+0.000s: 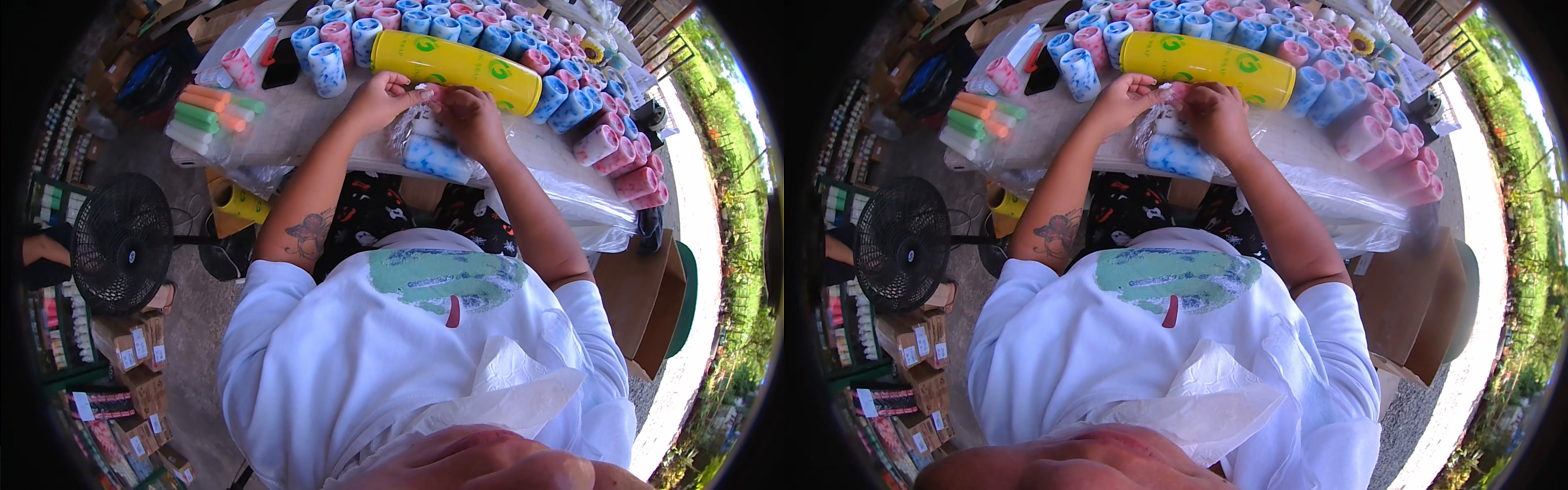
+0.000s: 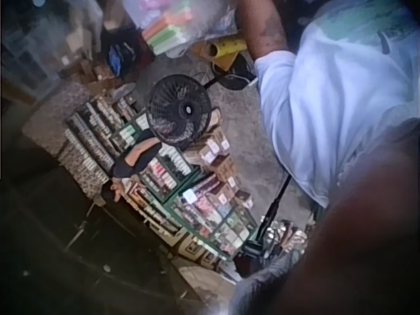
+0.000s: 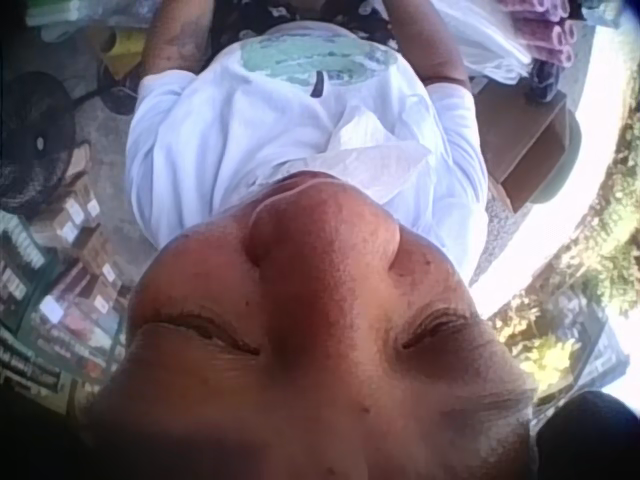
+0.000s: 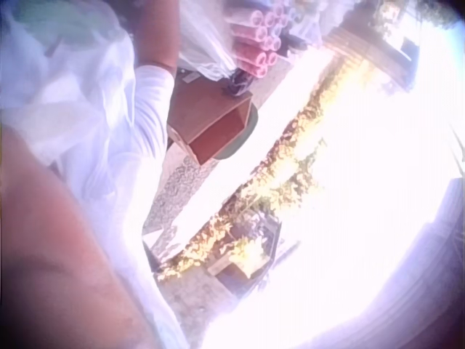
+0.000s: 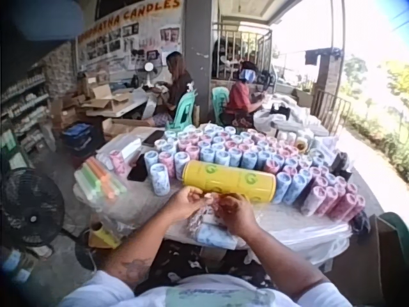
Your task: The person wraps multiple cylindrical candles in clear plastic film, arranging them in a stack. They use scissors to cut the film and seal the wrapped bundle. The wrapped candles remain on the table.
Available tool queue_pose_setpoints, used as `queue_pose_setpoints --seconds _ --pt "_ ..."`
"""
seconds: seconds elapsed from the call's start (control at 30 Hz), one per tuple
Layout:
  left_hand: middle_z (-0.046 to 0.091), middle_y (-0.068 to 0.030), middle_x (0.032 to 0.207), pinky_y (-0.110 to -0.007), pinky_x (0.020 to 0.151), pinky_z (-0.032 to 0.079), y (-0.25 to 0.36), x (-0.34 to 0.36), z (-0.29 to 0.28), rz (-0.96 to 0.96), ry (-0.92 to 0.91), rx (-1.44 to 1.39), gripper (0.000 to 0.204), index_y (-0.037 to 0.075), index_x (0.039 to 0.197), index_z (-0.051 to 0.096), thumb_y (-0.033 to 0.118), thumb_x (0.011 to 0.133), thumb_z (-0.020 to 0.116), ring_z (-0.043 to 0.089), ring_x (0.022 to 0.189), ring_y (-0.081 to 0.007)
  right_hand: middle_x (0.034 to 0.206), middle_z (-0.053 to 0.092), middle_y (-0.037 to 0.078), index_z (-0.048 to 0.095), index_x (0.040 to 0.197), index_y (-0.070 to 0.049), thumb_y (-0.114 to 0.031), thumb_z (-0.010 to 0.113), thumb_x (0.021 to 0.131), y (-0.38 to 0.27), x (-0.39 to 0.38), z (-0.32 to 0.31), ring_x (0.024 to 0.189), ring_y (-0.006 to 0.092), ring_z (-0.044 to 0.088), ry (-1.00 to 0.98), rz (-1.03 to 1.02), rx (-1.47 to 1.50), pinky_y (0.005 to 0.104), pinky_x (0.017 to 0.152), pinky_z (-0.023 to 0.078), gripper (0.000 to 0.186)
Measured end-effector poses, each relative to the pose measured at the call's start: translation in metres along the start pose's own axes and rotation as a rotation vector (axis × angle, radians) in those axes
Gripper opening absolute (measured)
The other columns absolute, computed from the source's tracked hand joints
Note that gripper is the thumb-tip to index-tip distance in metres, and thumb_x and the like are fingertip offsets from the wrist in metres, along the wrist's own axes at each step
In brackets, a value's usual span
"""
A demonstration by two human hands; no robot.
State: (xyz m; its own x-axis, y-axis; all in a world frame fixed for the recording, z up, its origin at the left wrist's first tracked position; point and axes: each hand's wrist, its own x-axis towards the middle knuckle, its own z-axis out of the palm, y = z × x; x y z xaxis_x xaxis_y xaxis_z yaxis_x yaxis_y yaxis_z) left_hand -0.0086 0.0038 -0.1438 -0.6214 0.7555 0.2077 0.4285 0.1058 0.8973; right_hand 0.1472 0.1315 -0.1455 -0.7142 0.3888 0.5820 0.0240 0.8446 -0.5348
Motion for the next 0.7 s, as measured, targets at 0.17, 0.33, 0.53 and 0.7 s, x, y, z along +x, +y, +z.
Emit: queue_pose_setpoints --seconds 0.17,0.33,0.53,0.7 --pt "0.064 -0.0028 0.080 -0.026 0.068 0.048 0.000 -0.009 -0.001 -0.089 -0.164 -0.176 0.026 -0.001 0.093 0.063 0.022 0.084 0.072 0.059 0.074 -0.0105 0.101 0.067 0.002 0.071 0.090 -0.017 -0.028 0.072 0.079 -0.002 -0.002 0.001 0.099 0.0283 0.057 -0.008 0.084 0.004 0.0409 0.091 0.041 0.016" --pt "0.062 0.0001 0.077 -0.023 0.063 0.044 0.004 -0.010 0.005 -0.195 -0.037 -0.435 0.013 0.003 0.087 0.063 0.015 0.090 0.065 0.053 0.067 -0.0068 0.091 0.068 0.011 0.069 0.091 -0.006 -0.017 0.074 0.080 -0.003 0.001 -0.003 0.083 0.0289 0.062 0.020 -0.052 -0.044 0.0371 0.077 0.049 0.017" --pt "0.060 0.0014 0.077 -0.023 0.062 0.043 -0.017 -0.005 0.021 -0.058 0.168 -0.505 0.013 0.005 0.090 0.060 0.018 0.093 0.062 0.051 0.067 -0.0059 0.092 0.068 0.012 0.068 0.097 -0.007 -0.019 0.069 0.084 -0.006 -0.002 -0.003 0.088 0.0314 0.061 0.045 -0.044 -0.083 0.0382 0.079 0.048 0.018" --pt "0.061 -0.0026 0.076 -0.028 0.060 0.045 -0.006 -0.009 0.028 0.023 0.295 -0.129 0.015 0.006 0.091 0.059 0.020 0.094 0.060 0.053 0.064 -0.0108 0.092 0.068 0.013 0.067 0.099 -0.007 -0.021 0.065 0.088 -0.006 -0.002 -0.003 0.088 0.0332 0.061 0.043 -0.003 -0.074 0.0401 0.080 0.048 0.018"
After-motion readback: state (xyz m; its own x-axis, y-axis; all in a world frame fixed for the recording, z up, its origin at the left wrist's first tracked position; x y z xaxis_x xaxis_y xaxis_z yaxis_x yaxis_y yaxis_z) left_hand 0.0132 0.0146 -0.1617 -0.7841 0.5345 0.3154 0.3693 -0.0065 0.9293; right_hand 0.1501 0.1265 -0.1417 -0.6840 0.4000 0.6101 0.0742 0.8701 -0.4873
